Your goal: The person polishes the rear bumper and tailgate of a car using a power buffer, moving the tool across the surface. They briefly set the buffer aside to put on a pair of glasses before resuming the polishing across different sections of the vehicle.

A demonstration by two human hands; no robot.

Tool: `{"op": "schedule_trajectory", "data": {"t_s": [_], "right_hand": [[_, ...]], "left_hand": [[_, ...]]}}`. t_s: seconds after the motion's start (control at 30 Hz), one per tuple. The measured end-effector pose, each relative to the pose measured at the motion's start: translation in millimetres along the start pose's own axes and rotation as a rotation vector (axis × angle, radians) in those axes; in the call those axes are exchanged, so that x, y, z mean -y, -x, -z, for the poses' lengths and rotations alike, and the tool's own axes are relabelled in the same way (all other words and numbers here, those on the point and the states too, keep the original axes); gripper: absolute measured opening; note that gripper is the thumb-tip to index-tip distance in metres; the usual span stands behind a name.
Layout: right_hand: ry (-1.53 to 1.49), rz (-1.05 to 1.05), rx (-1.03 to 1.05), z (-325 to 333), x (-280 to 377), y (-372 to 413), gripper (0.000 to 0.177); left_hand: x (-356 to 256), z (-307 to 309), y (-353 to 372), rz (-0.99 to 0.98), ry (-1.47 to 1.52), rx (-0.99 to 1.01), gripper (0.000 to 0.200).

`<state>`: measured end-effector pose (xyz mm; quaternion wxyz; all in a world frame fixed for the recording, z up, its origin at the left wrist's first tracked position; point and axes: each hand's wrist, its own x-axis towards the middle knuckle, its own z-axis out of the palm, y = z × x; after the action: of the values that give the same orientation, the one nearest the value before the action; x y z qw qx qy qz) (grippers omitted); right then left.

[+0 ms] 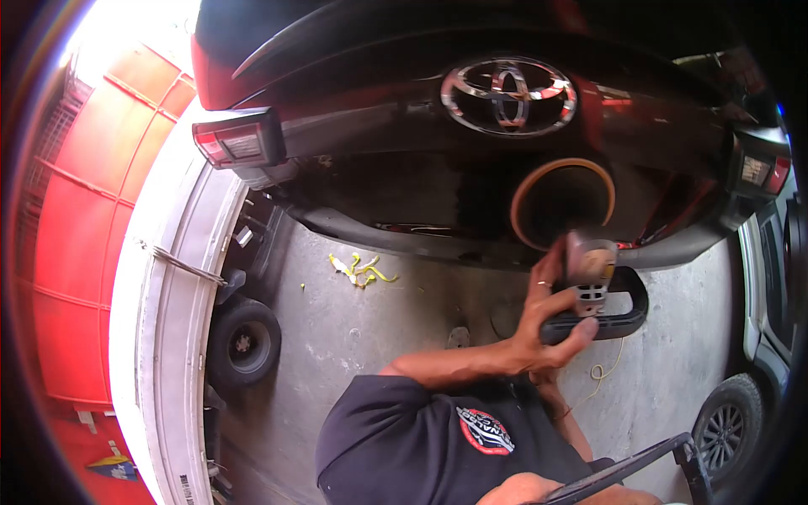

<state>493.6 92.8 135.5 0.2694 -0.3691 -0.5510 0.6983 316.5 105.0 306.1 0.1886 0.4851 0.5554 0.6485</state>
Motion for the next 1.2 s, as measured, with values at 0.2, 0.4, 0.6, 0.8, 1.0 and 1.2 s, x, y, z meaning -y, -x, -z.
{"op": "schedule_trajectory", "data": {"t_s": [0.2,0.4,0.6,0.8,1.0,1.2], "right_hand": [[0.125,0.022,0.135,-83.8,25.1,-49.9,0.053],[0.283,0.188,0.272,-142.3,23.9,-76.2,0.057],[0.599,0.216,0.381,-185.1,-0.5,-92.1,0.053],[0.558,0.160,0.361,-187.5,-9.0,-79.4,0.051],[0.270,0.154,0.359,-125.9,-90.0,-75.7,0.056],[0.119,-0.018,0.261,-30.2,-66.0,-39.4,0.059]], "left_hand": [[7.1,97.4,24.0,-0.090,0.063,-0.253,0.031],[13.8,163.4,38.3,-0.172,0.103,-0.437,0.032],[14.6,215.0,56.3,-0.110,0.103,-0.689,0.041],[28.1,212.8,71.6,-0.105,0.085,-0.631,0.040],[48.5,150.1,78.5,-0.120,-0.010,-0.332,0.038],[48.6,27.7,45.3,-0.154,-0.146,-0.077,0.028]]}}
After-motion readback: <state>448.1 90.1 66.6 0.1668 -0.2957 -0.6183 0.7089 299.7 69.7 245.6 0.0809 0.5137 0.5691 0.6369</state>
